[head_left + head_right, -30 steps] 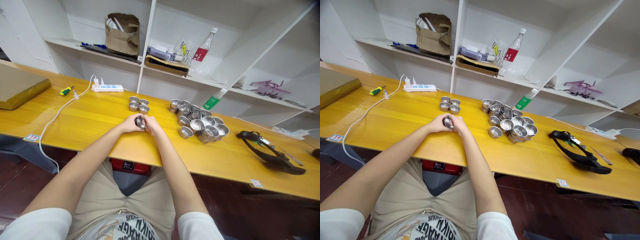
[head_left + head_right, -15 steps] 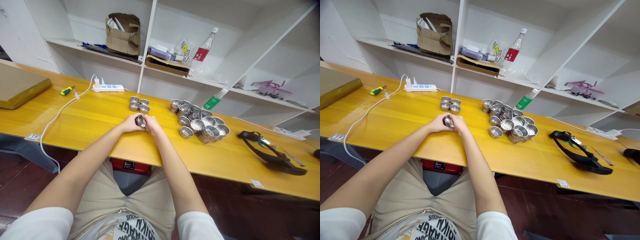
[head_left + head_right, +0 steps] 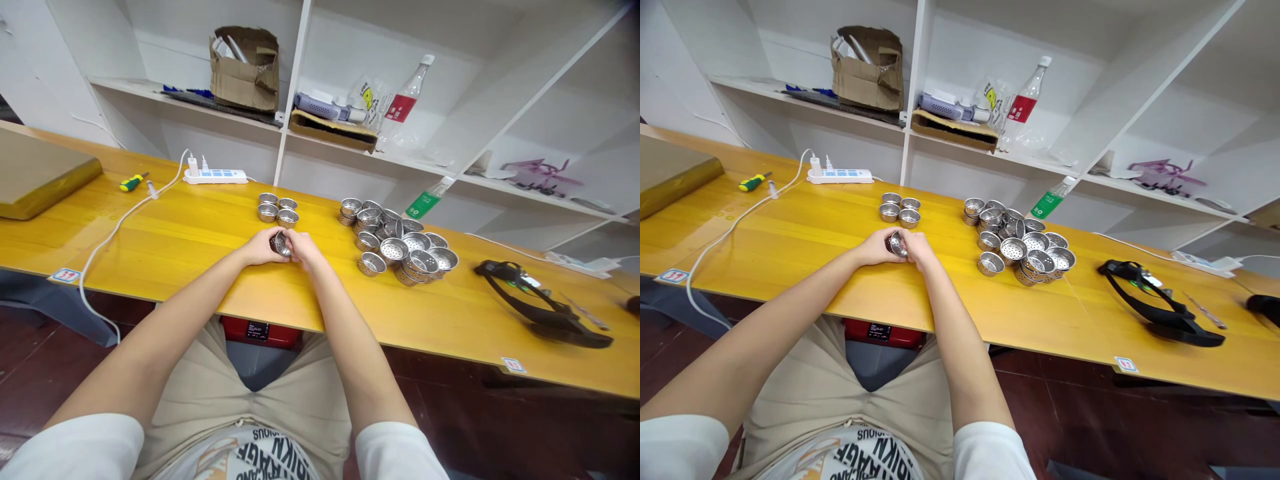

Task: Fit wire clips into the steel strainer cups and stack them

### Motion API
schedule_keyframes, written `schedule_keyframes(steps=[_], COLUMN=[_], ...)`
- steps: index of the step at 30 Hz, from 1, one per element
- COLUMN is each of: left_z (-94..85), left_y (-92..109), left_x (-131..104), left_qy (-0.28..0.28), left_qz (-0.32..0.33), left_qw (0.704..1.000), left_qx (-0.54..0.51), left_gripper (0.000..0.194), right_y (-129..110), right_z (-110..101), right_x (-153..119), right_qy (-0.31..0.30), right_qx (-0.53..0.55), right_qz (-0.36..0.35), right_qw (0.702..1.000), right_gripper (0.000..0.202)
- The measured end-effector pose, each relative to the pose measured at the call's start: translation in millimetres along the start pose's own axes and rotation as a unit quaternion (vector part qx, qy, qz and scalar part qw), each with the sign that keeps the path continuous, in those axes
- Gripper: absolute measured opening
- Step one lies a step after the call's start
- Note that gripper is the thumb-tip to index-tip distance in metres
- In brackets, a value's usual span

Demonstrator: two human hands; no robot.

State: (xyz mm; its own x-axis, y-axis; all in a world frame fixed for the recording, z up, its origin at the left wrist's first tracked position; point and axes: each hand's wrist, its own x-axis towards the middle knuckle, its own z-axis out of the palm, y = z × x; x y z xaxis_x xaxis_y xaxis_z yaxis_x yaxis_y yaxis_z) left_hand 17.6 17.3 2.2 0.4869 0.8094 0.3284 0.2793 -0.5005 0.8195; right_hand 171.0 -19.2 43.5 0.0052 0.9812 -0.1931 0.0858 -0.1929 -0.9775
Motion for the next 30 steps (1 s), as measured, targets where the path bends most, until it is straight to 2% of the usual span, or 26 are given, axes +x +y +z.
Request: schedule_keyframes(steps=[9, 11, 14, 19, 22, 26, 30], left_z=[0.2, 0.2, -0.2, -0.1, 0.3, 1.0, 1.7], left_y=[-7, -7, -8, -10, -10, -10, -11], left_x=[2, 2, 3, 4, 4, 3, 3], left_qy=[0.008, 0.018, 0.032, 0.056, 0.057, 0.046, 0.050], left_qz=[-0.001, -0.002, -0.003, 0.009, 0.019, 0.022, 0.036], left_qw=[1.000, 1.000, 0.999, 0.996, 0.995, 0.995, 0.996], left_qx=[-0.009, -0.019, -0.030, -0.063, -0.081, -0.086, -0.068], left_gripper=[0.075, 0.077, 0.079, 0.082, 0.084, 0.085, 0.091], right_y=[7, 11, 18, 25, 22, 14, 12], right_z=[-4, -7, -12, -18, -19, -17, -16], right_x=[7, 12, 19, 25, 22, 14, 12], right_qy=[-0.006, 0.021, 0.085, 0.110, 0.132, 0.090, 0.070], right_qx=[-0.006, -0.021, -0.077, -0.130, -0.114, -0.024, 0.027], right_qz=[-0.015, -0.051, -0.142, -0.211, -0.192, -0.104, -0.094], right_qw=[1.000, 0.998, 0.983, 0.963, 0.966, 0.990, 0.993], right_gripper=[0.043, 0.038, 0.028, 0.020, 0.022, 0.029, 0.029])
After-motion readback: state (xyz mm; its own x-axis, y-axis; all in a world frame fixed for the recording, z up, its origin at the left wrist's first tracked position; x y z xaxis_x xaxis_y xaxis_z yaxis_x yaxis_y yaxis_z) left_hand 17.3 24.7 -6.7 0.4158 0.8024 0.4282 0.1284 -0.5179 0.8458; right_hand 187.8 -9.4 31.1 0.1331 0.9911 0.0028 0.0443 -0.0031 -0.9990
